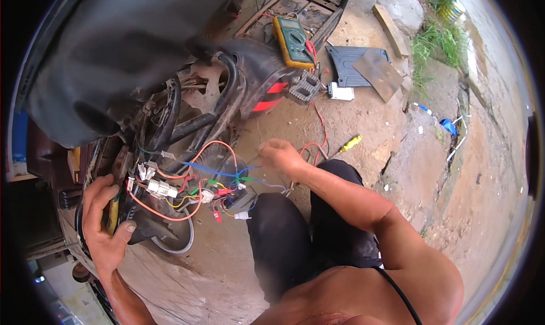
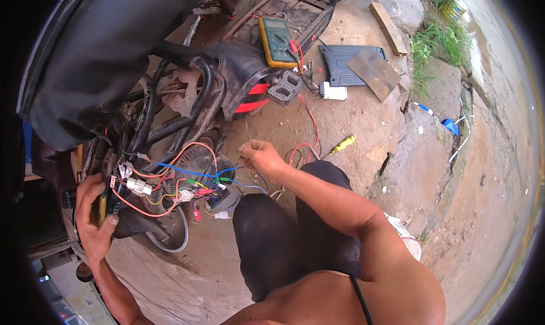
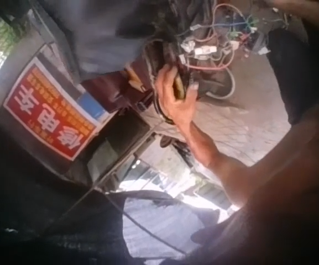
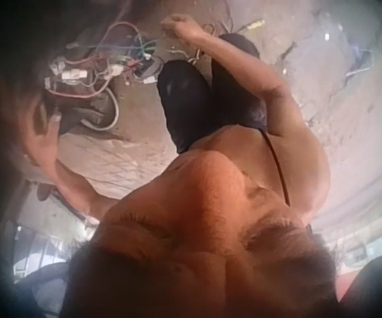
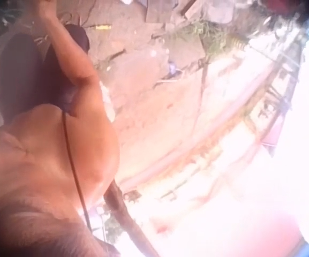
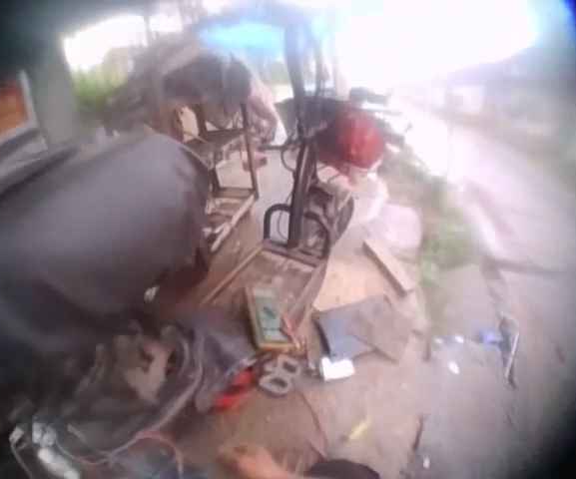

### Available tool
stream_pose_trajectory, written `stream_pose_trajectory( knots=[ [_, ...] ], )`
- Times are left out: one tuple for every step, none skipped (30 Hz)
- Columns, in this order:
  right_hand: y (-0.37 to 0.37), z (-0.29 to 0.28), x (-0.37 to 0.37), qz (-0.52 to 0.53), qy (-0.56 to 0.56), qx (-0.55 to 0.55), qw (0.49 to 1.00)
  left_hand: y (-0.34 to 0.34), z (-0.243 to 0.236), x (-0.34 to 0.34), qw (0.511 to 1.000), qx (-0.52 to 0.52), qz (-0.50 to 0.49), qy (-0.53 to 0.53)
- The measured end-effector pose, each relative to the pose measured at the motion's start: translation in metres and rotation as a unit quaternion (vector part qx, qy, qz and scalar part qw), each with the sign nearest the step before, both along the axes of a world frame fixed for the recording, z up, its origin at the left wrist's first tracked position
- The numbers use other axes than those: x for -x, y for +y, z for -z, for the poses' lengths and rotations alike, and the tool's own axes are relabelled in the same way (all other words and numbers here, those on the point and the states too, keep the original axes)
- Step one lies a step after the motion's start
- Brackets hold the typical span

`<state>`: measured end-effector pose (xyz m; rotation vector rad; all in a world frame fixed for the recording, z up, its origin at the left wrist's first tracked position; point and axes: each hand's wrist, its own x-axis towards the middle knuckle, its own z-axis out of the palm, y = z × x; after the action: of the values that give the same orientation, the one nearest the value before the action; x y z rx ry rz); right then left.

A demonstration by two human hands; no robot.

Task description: The person repairs electric scooter wiring by cutting and stripping wires using pliers, connecting wire ends together by hand, and plugging wire harness connectors into each other.

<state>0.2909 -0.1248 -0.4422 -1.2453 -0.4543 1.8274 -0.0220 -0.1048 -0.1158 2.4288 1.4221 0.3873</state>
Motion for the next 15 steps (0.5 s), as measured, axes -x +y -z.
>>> stream_pose_trajectory(
  knots=[
    [0.000, -0.002, 0.002, 0.006, 0.022, 0.009, 1.000, -0.001, 0.000, 0.007, 1.000, 0.001, 0.002, 0.012],
    [0.002, 0.000, 0.002, 0.005, 0.027, 0.011, 1.000, -0.003, 0.000, 0.013, 1.000, 0.001, 0.004, 0.023],
    [0.005, 0.002, 0.002, -0.010, 0.037, 0.001, 0.999, -0.003, 0.001, 0.014, 1.000, 0.003, 0.005, 0.027],
    [0.006, 0.003, 0.002, -0.025, 0.047, -0.009, 0.999, -0.002, 0.004, 0.014, 1.000, -0.004, -0.009, 0.012],
    [0.007, 0.003, 0.004, -0.022, 0.051, -0.008, 0.998, -0.001, 0.005, 0.015, 1.000, -0.012, -0.022, -0.004],
    [0.008, 0.000, 0.004, -0.026, 0.056, 0.001, 0.998, -0.001, 0.006, 0.015, 1.000, -0.012, -0.021, -0.001],
    [0.010, -0.002, 0.005, -0.030, 0.061, 0.009, 0.998, 0.000, 0.006, 0.016, 1.000, -0.015, -0.023, -0.009],
    [0.012, -0.002, 0.006, -0.028, 0.064, 0.009, 0.998, 0.001, 0.006, 0.017, 0.999, -0.018, -0.025, -0.017],
    [0.013, -0.002, 0.007, -0.036, 0.066, 0.001, 0.997, 0.001, 0.007, 0.020, 0.999, -0.005, -0.028, -0.040],
    [0.013, -0.002, 0.007, -0.045, 0.068, -0.007, 0.997, 0.001, 0.008, 0.022, 0.999, -0.003, -0.028, -0.038],
    [0.014, 0.001, 0.005, -0.044, 0.070, -0.006, 0.997, 0.002, 0.009, 0.023, 0.998, 0.004, -0.032, -0.057],
    [0.016, 0.004, 0.002, -0.054, 0.073, -0.002, 0.996, 0.002, 0.009, 0.023, 0.996, 0.011, -0.037, -0.077],
    [0.018, 0.008, -0.001, -0.064, 0.076, 0.002, 0.995, 0.001, 0.009, 0.025, 0.996, 0.011, -0.037, -0.075],
    [0.018, 0.011, -0.006, -0.063, 0.077, 0.001, 0.995, 0.001, 0.010, 0.026, 0.994, 0.028, -0.044, -0.094],
    [0.019, 0.014, -0.008, -0.075, 0.075, -0.001, 0.994, -0.003, 0.007, 0.028, 0.992, 0.041, -0.055, -0.109]
  ],
)
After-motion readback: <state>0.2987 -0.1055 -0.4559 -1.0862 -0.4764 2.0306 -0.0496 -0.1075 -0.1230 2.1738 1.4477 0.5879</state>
